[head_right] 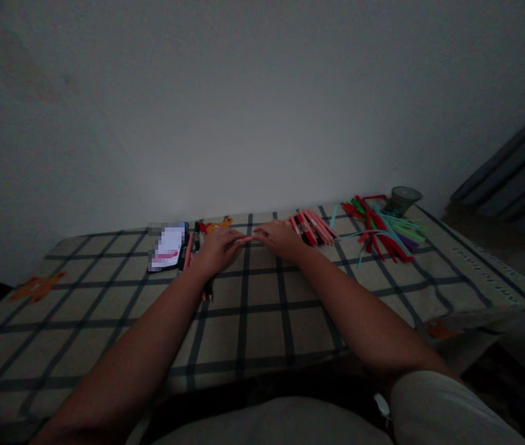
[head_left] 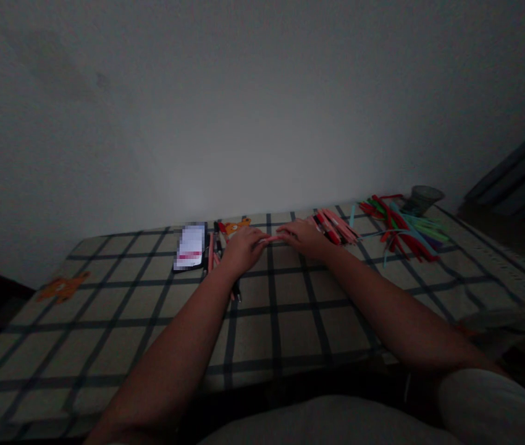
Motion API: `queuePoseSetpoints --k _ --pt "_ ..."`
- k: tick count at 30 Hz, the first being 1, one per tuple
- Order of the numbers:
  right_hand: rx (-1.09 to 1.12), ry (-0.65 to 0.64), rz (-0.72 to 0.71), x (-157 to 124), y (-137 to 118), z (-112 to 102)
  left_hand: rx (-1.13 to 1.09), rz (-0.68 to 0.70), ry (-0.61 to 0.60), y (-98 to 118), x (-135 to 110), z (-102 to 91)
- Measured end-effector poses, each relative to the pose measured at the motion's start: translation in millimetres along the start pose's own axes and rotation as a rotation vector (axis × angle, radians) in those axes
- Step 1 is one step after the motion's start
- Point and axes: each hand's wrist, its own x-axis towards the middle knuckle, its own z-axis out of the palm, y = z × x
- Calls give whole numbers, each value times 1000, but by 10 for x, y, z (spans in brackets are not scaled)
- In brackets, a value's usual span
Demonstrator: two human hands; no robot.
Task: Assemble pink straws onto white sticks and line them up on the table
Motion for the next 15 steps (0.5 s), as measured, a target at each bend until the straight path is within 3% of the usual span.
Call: queuePoseSetpoints --k 3,12,15 --pt "12 62 31 -5 4 -22 12 -38 -8 7 -2 -8" --pt "-36 -85 -30 19 16 19 1 -2 -21 -21 9 8" --pt "-1 -43 0 13 -4 -5 6 -21 5 -20 4 7"
